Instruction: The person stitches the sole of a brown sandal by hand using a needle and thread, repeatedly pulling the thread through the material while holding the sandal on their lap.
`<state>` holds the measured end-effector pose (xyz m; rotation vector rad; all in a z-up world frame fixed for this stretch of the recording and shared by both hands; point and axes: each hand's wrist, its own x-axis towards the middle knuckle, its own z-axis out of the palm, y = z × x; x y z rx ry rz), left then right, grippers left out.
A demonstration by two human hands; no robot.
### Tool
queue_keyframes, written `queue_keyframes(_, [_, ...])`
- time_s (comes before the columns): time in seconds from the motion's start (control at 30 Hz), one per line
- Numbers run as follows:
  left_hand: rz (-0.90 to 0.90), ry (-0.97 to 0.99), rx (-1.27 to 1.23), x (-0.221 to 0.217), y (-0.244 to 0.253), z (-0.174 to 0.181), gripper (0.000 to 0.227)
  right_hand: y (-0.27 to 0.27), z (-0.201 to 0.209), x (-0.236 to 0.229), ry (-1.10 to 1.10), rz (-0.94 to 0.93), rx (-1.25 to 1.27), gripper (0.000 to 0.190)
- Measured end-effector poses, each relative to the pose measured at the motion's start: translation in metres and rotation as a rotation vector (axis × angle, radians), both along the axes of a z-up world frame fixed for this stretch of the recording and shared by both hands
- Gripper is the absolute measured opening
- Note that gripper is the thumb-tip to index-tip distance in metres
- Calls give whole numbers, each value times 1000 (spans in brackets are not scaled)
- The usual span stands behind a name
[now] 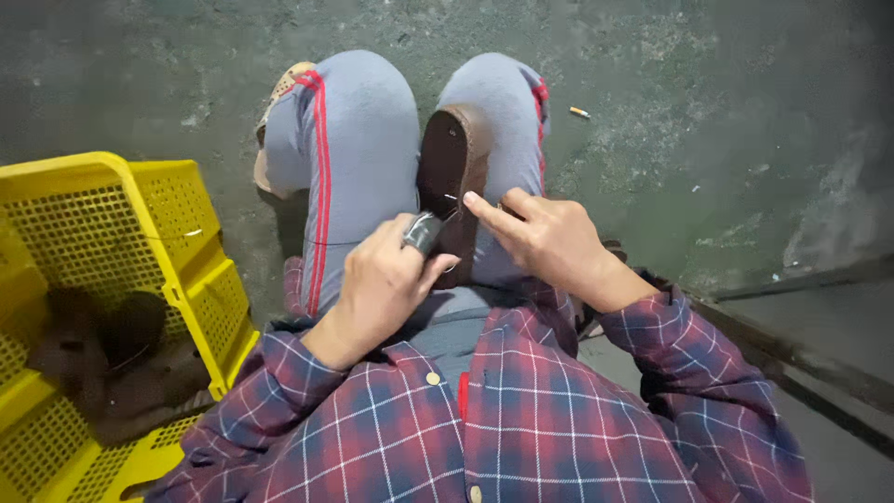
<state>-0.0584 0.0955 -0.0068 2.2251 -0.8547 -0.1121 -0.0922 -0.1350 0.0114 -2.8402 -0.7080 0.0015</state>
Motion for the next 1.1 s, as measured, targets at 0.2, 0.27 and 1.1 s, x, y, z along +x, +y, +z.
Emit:
queue_keyframes(0.2, [57, -187, 204, -10, 2, -12, 16, 5, 9, 1, -21, -35, -108, 34])
queue_keyframes(0.27, [29, -206, 114, -1, -3, 8, 26, 6, 11, 0, -23, -48, -135, 33])
queue_keyframes(1.1, [-212, 683, -535, 34, 0, 34, 5, 2, 9, -4, -128, -31, -116, 36])
